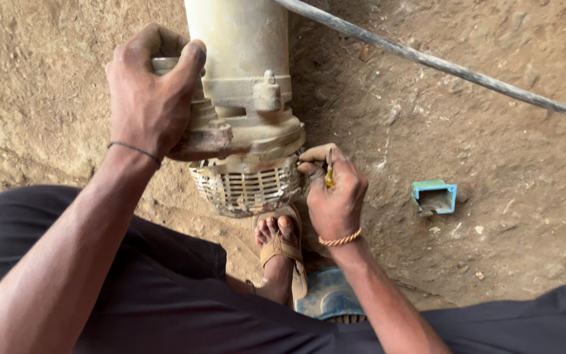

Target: The person sits on the ground and uses a screwdriver to repeatedly pry and adjust the vented housing of a submersible water pump. They rotate the pump to access different sides and continue working on the same area.

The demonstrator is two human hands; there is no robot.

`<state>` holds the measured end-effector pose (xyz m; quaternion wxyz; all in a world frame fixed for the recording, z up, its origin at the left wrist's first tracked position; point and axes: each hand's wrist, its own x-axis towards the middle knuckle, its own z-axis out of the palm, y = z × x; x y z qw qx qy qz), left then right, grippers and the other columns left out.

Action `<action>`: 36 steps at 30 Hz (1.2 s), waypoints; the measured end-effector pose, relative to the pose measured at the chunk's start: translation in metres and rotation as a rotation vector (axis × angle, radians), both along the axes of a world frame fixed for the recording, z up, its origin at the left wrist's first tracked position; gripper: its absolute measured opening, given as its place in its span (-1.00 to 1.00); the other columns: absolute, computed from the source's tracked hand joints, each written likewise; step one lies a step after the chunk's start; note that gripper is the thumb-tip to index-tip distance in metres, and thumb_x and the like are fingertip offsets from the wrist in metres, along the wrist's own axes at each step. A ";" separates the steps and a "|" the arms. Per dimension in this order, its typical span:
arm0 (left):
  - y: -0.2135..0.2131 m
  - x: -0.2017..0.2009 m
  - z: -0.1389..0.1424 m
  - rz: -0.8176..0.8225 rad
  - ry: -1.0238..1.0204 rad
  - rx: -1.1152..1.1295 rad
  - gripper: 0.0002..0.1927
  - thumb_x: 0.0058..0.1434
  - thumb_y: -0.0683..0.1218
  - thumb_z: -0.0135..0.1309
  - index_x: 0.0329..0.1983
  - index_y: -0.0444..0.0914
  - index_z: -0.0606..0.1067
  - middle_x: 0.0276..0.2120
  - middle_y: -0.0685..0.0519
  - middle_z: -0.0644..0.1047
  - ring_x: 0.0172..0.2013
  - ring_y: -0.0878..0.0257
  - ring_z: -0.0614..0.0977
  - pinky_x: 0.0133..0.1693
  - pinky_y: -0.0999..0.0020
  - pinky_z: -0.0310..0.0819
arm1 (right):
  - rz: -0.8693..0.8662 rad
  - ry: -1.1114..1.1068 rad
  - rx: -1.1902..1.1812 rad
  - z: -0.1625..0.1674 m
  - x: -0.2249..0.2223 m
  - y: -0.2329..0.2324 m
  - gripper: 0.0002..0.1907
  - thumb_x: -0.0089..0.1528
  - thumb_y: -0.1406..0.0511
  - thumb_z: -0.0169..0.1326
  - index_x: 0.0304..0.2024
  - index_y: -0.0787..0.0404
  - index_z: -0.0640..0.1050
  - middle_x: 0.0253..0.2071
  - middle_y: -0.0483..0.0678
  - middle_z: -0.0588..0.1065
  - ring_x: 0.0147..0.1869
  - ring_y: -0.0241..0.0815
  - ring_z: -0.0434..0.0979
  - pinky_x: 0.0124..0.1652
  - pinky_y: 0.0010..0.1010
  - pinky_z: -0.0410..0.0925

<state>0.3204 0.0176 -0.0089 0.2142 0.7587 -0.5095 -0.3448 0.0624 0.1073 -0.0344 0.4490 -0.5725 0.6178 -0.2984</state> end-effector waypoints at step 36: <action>0.000 -0.002 -0.005 0.061 -0.045 0.022 -0.73 0.39 0.07 0.07 -0.25 -0.23 0.51 -0.40 -0.02 0.63 -0.46 0.27 0.69 -0.35 0.28 0.71 | -0.061 -0.338 0.221 -0.031 -0.007 -0.002 -0.87 0.25 0.57 0.18 -0.27 0.31 0.53 -0.31 -0.11 0.55 -0.28 -0.38 0.50 -0.26 -0.55 0.44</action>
